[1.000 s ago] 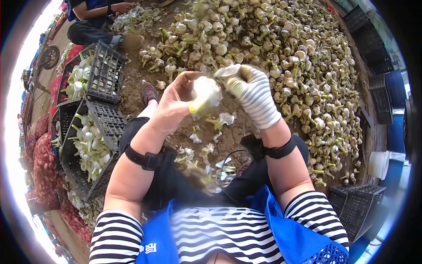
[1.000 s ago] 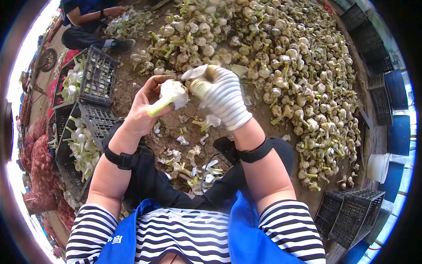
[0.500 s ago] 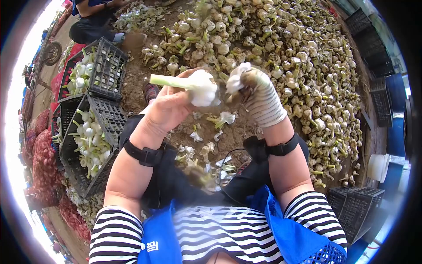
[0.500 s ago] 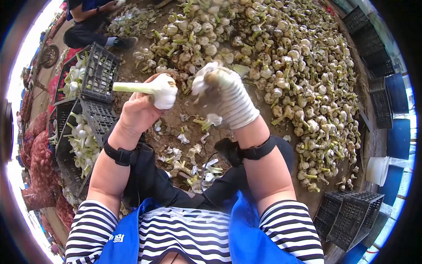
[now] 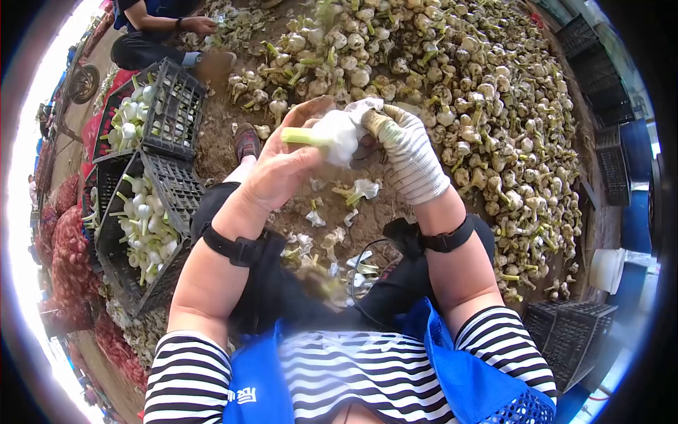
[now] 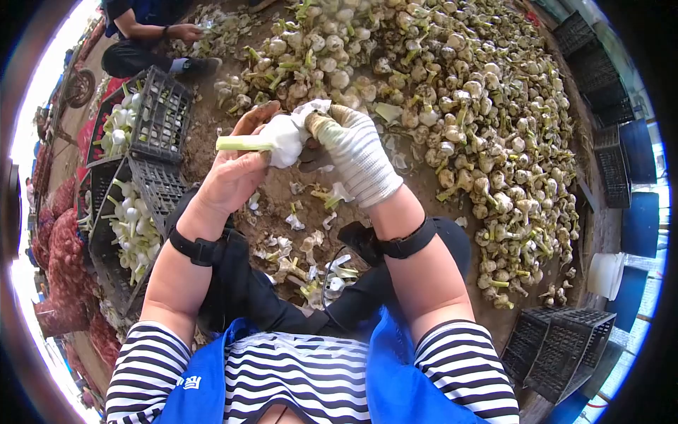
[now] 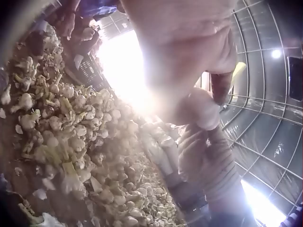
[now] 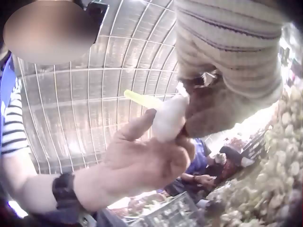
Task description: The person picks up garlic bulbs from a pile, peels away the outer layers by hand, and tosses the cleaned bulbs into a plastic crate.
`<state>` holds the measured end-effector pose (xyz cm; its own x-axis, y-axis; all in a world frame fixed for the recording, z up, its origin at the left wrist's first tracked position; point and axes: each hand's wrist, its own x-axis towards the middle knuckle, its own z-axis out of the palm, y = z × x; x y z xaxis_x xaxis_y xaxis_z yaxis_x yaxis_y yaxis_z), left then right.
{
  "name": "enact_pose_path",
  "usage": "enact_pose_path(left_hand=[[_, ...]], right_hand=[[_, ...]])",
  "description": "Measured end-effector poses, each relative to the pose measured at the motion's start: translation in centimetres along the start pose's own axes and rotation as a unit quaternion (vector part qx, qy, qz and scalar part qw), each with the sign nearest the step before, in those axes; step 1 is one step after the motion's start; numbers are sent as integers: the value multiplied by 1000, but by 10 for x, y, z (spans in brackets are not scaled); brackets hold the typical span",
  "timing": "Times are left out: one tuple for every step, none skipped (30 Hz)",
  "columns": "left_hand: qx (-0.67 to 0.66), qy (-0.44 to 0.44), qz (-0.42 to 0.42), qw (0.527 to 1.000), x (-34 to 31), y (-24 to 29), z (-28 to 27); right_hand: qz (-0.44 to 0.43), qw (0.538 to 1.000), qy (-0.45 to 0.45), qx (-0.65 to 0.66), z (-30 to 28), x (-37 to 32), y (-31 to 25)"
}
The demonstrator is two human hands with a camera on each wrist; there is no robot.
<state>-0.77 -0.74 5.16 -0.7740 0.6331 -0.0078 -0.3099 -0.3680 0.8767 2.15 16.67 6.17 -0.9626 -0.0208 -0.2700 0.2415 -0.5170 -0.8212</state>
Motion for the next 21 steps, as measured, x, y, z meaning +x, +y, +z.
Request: enact_pose_path(left_hand=[[-23, 10, 2, 1000, 0, 0, 1], [-31, -12, 9, 999, -1, -5, -4], [-31, -9, 9, 999, 1, -10, -4], [-101, 31, -13, 994, 5, -15, -1], [-169, 70, -35, 982, 8, -19, 1], [-209, 86, -23, 974, 9, -20, 2], [-207, 85, -23, 974, 10, -17, -1], [-252, 87, 8, 964, 9, -13, -5], [-296, 90, 40, 950, 8, -9, -8], [-264, 86, 60, 959, 8, -8, -11], [-264, 86, 63, 959, 9, -7, -11], [-291, 82, 71, 951, 9, -7, -10], [-318, 76, 78, 942, 8, -7, -9], [-318, 78, 76, 942, 8, -6, -10], [-336, 72, 78, 936, 7, -3, -11], [-354, 67, 83, 929, 6, 3, -11], [-366, 130, 109, 915, 1, 18, -13], [-295, 238, 154, 912, -8, 29, -29], [-306, 203, 248, 896, -17, 45, -54], [-375, 142, 341, 850, -27, 59, -64], [-438, 136, 357, 814, -43, 79, -70]], right_hand=[[-1, 1000, -1, 0, 1, 1, 4], [-199, 956, 18, -213, 0, 3, 11], [-380, 830, 36, -407, 0, 3, 15], [-400, 752, 34, -523, 2, -1, 18], [-427, 747, 25, -509, 7, -2, 18], [-357, 888, 38, -286, 7, 11, 29], [-265, 962, 46, -42, 11, 24, 32], [-61, 995, 82, 21, -6, 20, 14], [-49, 990, 111, 74, -8, 24, 10], [-69, 988, 114, 81, -9, 24, 9], [-87, 986, 116, 87, -8, 21, 7], [-85, 986, 114, 86, -2, 19, 8], [-118, 987, 95, 61, 5, 19, 11], [-149, 985, 78, 36, 8, 18, 14], [-148, 985, 80, 38, 4, 22, 21], [-150, 985, 59, -54, -6, 31, 33], [-151, 977, 35, -148, -15, 38, 46], [-118, 966, 31, -227, -22, 42, 57], [-158, 880, -65, -444, -22, 52, 72], [-46, 801, -70, -593, -21, 58, 97], [23, 669, -147, -728, -5, 46, 87]])
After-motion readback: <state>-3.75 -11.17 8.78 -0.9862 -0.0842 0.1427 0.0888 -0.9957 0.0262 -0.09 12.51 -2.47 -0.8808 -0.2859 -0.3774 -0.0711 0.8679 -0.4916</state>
